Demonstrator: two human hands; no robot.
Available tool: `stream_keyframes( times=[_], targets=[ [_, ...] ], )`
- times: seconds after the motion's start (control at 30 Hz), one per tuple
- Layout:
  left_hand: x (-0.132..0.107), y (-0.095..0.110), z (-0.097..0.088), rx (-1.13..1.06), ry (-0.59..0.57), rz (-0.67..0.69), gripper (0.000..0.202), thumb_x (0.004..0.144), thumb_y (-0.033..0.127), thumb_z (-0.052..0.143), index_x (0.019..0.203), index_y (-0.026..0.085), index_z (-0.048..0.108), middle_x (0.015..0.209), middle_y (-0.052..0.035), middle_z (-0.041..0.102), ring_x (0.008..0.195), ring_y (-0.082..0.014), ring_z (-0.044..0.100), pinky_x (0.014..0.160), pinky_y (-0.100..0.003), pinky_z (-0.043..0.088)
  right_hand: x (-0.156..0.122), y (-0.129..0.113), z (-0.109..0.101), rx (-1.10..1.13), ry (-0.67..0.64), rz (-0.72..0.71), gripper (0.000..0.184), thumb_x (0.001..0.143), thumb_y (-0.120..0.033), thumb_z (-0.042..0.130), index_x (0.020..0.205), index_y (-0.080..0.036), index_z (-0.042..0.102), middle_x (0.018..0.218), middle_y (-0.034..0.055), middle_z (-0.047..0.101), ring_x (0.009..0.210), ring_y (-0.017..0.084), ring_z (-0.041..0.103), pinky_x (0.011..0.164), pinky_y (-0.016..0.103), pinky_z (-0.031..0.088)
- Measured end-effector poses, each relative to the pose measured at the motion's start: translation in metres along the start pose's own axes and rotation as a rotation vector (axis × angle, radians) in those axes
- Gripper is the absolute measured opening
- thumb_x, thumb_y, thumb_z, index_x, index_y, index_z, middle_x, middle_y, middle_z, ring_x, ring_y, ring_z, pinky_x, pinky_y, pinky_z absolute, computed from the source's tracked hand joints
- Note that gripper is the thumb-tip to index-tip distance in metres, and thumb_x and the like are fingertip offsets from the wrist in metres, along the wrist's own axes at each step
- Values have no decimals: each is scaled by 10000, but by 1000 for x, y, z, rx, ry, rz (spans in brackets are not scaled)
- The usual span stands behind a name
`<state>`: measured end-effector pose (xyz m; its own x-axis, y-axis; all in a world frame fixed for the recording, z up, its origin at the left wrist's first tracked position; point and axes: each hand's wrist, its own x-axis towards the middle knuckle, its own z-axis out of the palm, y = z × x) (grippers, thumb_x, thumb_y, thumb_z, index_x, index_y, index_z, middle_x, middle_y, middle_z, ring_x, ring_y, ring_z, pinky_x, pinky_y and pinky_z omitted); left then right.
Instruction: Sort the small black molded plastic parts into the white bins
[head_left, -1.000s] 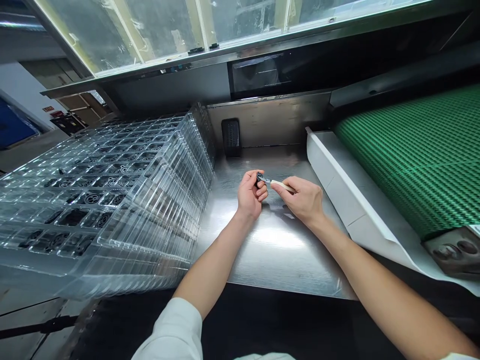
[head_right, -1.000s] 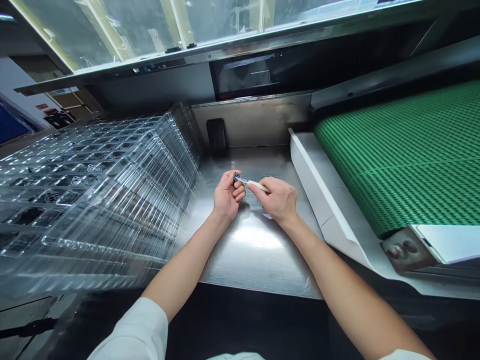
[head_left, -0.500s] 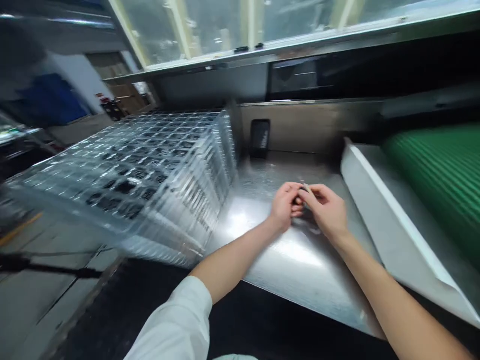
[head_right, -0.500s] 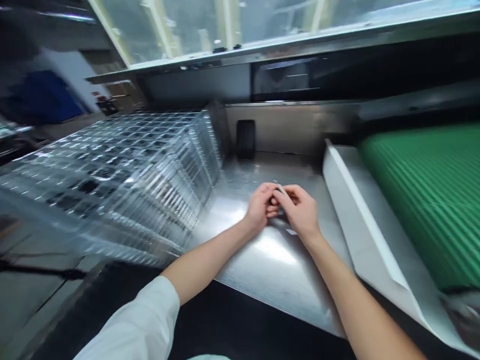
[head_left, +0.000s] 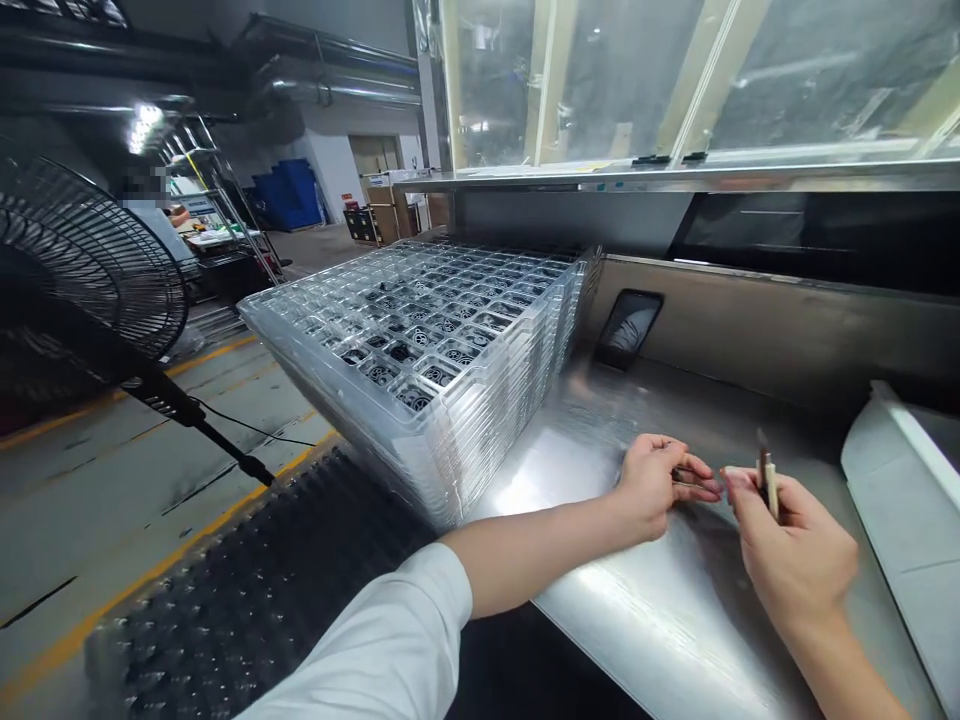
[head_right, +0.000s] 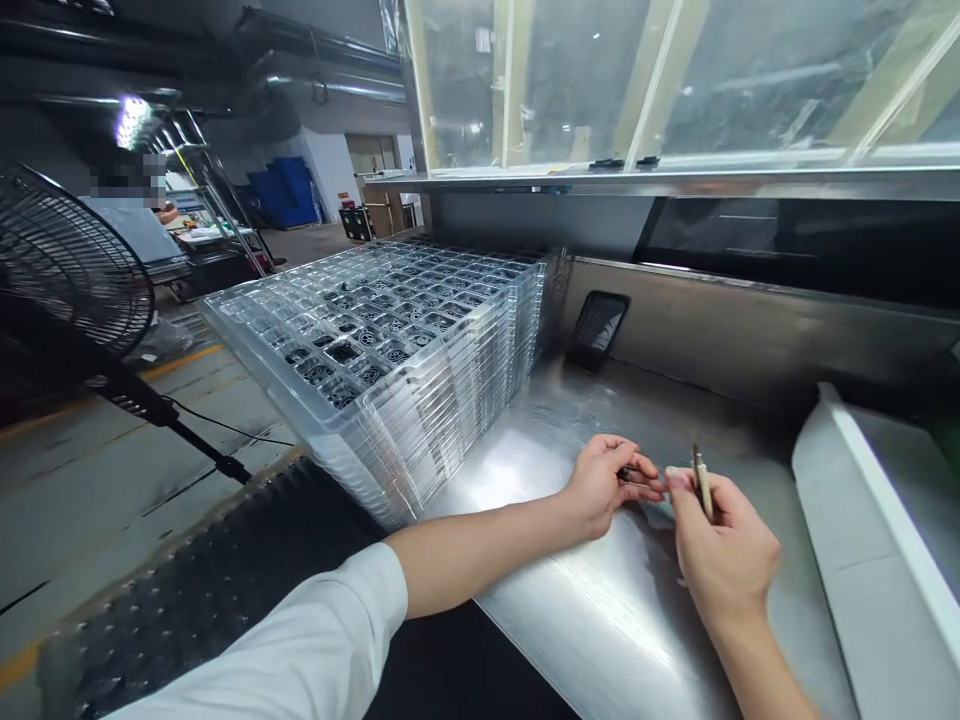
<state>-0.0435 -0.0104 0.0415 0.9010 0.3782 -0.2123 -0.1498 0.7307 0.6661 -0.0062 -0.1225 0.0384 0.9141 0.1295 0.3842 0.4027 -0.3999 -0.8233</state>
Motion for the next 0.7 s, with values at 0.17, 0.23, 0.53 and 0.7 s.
stream_keyframes(
  times=[0.17, 0.23, 0.53, 0.7],
  targets=[
    [6, -6, 4, -202, 100, 18, 121, 927, 79, 512, 940, 193, 475, 726, -8, 634, 601, -116, 641, 610, -206, 493, -4, 7, 14, 102, -176, -21, 339, 663, -597, 744, 913, -368, 755, 964, 80, 769, 848, 348, 726, 742, 476, 560],
    [6, -9, 5, -234, 88, 28, 150, 899, 69, 540, 935, 199, 473, 737, -16, 651, 634, -139, 670, 634, -224, 502, -3, 11, 17, 98, -205, -60, 325, 659, -593, 742, 894, -370, 768, 957, 80, 773, 873, 372, 733, 782, 512, 568],
    [-2, 9, 2, -54, 57, -12, 97, 897, 114, 595, 878, 167, 516, 796, -32, 654, 625, -124, 638, 624, -241, 510, 0, 4, 11, 180, -89, -113, 431, 824, -611, 652, 950, -225, 797, 890, 106, 753, 816, 300, 692, 725, 408, 545],
    [-1, 7, -2, 168, -10, -19, 60, 873, 175, 623, 910, 147, 584, 755, 11, 601, 551, -81, 557, 503, -197, 423, 7, 8, 8, 538, -122, 154, 576, 740, -668, 775, 1018, -163, 779, 686, 14, 576, 488, 114, 412, 448, 258, 304]
  ],
)
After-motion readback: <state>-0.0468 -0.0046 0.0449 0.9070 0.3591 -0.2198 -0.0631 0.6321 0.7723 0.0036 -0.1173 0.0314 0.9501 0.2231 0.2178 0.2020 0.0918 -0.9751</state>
